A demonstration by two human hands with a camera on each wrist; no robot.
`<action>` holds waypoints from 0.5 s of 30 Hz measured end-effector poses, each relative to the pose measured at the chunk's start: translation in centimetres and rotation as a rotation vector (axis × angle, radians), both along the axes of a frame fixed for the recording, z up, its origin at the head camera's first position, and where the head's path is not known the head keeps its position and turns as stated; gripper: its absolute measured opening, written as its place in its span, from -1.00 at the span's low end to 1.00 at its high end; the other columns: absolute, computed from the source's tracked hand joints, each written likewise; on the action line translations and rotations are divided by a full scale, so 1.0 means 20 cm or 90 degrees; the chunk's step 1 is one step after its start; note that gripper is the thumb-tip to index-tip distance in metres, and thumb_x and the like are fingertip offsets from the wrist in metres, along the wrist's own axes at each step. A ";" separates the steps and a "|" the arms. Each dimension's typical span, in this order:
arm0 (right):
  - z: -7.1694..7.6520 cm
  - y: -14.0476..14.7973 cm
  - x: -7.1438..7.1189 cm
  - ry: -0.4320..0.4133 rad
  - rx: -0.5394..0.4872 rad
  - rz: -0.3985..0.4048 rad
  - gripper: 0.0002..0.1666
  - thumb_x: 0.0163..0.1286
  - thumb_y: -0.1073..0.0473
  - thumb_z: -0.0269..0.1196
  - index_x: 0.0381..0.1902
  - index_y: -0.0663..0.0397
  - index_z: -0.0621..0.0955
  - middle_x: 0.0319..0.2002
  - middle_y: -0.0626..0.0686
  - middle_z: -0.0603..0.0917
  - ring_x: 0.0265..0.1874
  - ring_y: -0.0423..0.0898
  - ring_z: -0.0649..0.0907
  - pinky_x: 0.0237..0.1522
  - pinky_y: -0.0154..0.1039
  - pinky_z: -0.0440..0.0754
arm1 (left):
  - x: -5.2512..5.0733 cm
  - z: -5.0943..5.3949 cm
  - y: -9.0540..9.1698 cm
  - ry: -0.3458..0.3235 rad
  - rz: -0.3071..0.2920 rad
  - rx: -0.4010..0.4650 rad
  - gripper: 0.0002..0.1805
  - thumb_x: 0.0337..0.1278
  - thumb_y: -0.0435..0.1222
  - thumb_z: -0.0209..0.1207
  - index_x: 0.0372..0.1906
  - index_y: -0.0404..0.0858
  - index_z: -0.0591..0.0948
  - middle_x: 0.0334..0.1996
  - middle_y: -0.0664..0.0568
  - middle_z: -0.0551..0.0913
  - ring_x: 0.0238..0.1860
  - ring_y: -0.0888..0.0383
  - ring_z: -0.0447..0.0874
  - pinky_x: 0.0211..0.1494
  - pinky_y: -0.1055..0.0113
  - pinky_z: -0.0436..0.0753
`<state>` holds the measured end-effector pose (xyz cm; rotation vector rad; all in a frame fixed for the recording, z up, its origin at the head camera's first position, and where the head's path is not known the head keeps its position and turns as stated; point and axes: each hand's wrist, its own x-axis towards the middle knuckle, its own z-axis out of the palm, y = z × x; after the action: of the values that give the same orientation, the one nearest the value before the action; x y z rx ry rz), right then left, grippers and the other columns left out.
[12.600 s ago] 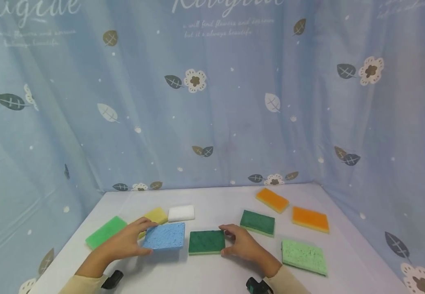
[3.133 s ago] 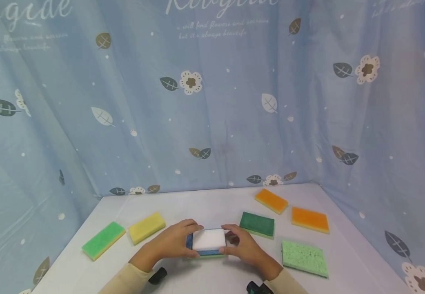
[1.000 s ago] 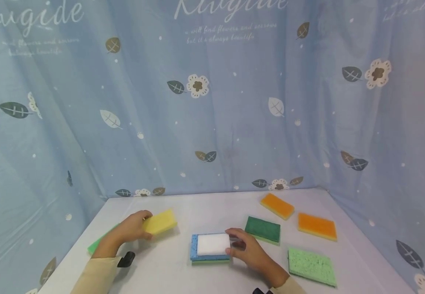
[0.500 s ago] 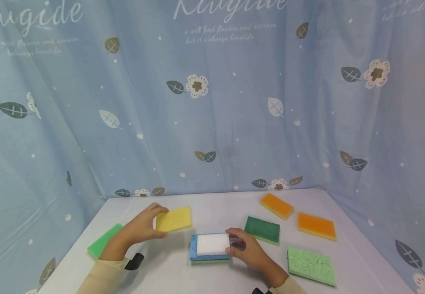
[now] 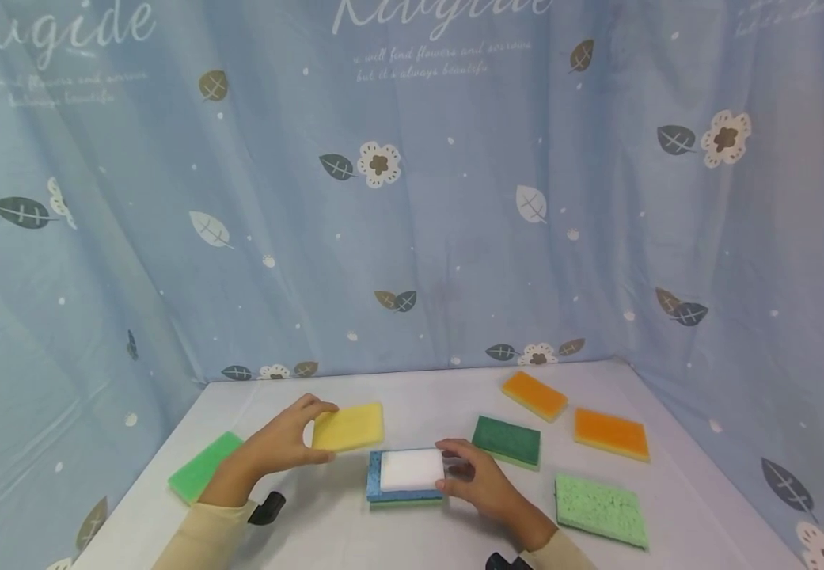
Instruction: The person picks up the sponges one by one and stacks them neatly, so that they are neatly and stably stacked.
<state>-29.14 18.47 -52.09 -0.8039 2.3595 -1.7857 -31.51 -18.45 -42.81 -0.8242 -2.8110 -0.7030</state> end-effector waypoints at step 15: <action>0.00 -0.01 -0.02 -0.002 0.017 -0.010 -0.33 0.31 0.16 0.35 0.32 0.23 0.42 0.25 0.19 0.46 0.15 0.07 0.51 0.15 -0.11 0.50 | 0.03 -0.03 0.15 -0.003 -0.053 -0.032 -0.29 -0.03 0.14 0.37 0.22 -0.08 0.52 0.02 0.21 0.43 0.01 0.23 0.46 0.07 0.13 0.54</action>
<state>-29.54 18.35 -52.15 -0.7797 2.3887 -1.7570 -30.98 -15.48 -43.43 -0.9539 -2.8235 -0.6484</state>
